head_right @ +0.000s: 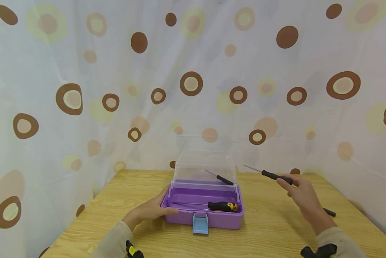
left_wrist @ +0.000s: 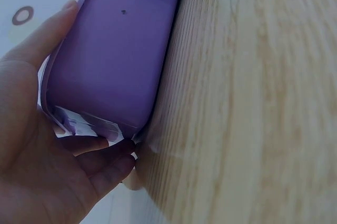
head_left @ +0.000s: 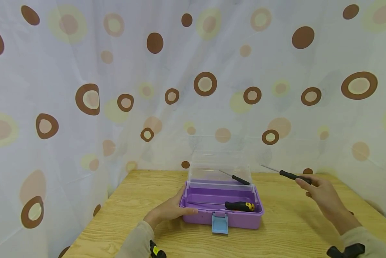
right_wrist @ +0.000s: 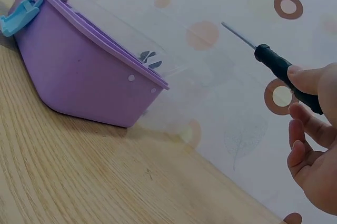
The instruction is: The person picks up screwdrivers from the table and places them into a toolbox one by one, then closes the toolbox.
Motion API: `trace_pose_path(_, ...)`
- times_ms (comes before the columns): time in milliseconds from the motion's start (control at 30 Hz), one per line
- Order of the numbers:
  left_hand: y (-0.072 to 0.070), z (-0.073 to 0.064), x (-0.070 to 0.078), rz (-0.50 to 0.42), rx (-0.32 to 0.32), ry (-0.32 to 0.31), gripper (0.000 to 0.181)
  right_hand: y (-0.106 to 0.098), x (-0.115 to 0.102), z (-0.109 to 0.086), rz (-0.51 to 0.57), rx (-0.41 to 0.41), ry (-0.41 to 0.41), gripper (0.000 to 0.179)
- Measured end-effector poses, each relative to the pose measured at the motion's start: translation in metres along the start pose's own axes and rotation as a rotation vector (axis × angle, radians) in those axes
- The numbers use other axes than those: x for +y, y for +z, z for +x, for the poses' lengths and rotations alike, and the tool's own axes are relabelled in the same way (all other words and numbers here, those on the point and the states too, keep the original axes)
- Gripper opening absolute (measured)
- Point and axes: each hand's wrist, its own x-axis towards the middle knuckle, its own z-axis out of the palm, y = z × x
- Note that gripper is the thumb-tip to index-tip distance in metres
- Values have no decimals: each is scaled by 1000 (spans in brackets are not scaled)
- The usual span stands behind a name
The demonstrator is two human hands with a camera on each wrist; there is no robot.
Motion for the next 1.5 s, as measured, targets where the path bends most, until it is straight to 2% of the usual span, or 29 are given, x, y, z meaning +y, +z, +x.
trace_pose_path(167,-1,-1,1,5,9,-14,119,4,-3,2,66,-6,-18,53)
trace_pose_path(500,1,-1,-8,-1,24,-42,119,18,-8,7,108,-38,-38,54)
trace_pose_path(733,3,-1,-6,-16,15,-38,119,35,-11,14,128,-38,-42,50)
trace_pose_path(967,2,0,-5,-1,20,-33,118,49,-19,18,147,-46,-34,56)
trace_pose_path(1200,1,1,-5,-18,14,-26,118,63,-27,23,178,-51,-25,55)
trace_pose_path(1500,1,0,1,-29,8,-11,118,87,-35,34,136,-88,-4,58)
